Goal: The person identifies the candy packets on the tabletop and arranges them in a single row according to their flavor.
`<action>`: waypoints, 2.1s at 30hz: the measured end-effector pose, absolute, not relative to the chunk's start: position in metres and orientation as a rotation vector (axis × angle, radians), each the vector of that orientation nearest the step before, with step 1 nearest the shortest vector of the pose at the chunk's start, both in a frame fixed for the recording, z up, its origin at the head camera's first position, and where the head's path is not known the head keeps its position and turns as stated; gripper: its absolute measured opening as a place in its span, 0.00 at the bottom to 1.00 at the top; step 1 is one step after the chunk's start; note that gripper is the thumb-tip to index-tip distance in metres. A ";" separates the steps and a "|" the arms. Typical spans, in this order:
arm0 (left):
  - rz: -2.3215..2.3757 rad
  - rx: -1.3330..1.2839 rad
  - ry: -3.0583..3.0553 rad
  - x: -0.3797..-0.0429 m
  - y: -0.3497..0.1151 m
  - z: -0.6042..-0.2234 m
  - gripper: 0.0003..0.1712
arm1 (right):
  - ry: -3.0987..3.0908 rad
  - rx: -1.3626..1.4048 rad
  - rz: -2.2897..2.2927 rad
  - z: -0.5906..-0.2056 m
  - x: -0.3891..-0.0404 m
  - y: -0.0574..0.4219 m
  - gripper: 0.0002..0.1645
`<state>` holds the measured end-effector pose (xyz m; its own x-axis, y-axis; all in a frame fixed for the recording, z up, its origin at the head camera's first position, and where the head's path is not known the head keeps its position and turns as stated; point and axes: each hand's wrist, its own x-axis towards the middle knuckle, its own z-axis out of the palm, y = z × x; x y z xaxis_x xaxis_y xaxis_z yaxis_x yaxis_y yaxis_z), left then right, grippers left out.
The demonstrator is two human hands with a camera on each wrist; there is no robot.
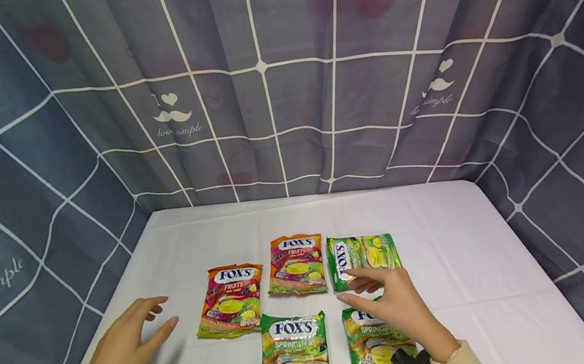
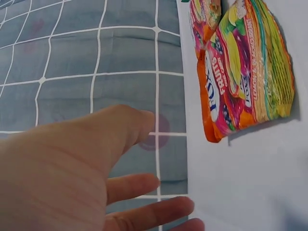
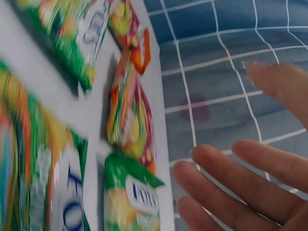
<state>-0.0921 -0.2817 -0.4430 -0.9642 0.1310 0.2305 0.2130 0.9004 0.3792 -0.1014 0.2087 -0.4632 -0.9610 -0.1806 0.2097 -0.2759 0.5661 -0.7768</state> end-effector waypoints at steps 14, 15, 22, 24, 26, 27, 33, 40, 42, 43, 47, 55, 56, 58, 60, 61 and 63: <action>-0.696 -0.271 -2.923 -0.100 -0.278 -0.445 0.29 | -2.673 0.478 1.628 -0.469 -0.116 0.165 0.26; -0.698 -0.267 -2.927 -0.100 -0.278 -0.445 0.28 | -2.678 0.505 1.631 -0.468 -0.118 0.163 0.25; -0.824 -0.229 -2.999 -0.108 -0.274 -0.447 0.27 | -2.759 0.606 1.620 -0.462 -0.130 0.143 0.23; -0.861 -0.228 -3.023 -0.110 -0.273 -0.448 0.27 | -2.771 0.629 1.619 -0.461 -0.134 0.137 0.24; -0.881 -0.226 -3.041 -0.112 -0.271 -0.450 0.25 | -2.782 0.641 1.615 -0.461 -0.138 0.132 0.26; -0.888 -0.229 -3.046 -0.113 -0.271 -0.451 0.25 | -2.784 0.650 1.619 -0.461 -0.140 0.130 0.27; -0.917 -0.266 -3.037 -0.118 -0.268 -0.456 0.23 | -2.812 0.680 1.638 -0.459 -0.149 0.115 0.24; -0.925 -0.261 -3.050 -0.128 -0.268 -0.462 0.23 | -2.849 0.633 1.799 -0.458 -0.164 0.099 0.20; -0.936 -0.256 -3.055 -0.130 -0.268 -0.464 0.24 | -2.851 0.614 1.854 -0.460 -0.168 0.095 0.20; -0.951 -0.253 -3.059 -0.131 -0.268 -0.465 0.24 | -2.856 0.600 1.873 -0.461 -0.170 0.093 0.20; -1.013 -0.257 -3.072 -0.136 -0.267 -0.467 0.24 | -2.874 0.545 1.912 -0.468 -0.176 0.085 0.19; -1.117 -0.246 -3.081 -0.149 -0.268 -0.472 0.24 | -2.882 0.522 1.907 -0.473 -0.183 0.067 0.18; -1.125 -0.243 -3.087 -0.151 -0.268 -0.473 0.24 | -2.883 0.518 1.902 -0.474 -0.184 0.065 0.18; -1.148 -0.224 -3.099 -0.154 -0.268 -0.475 0.24 | -2.884 0.523 1.911 -0.476 -0.184 0.060 0.19; -1.169 -0.218 -3.102 -0.156 -0.268 -0.477 0.22 | -2.881 0.522 1.926 -0.478 -0.184 0.056 0.19; -1.174 -0.215 -3.105 -0.157 -0.268 -0.478 0.22 | -2.882 0.522 1.934 -0.478 -0.183 0.055 0.19; -1.188 -0.214 -3.104 -0.158 -0.267 -0.480 0.20 | -2.884 0.520 1.941 -0.480 -0.182 0.051 0.19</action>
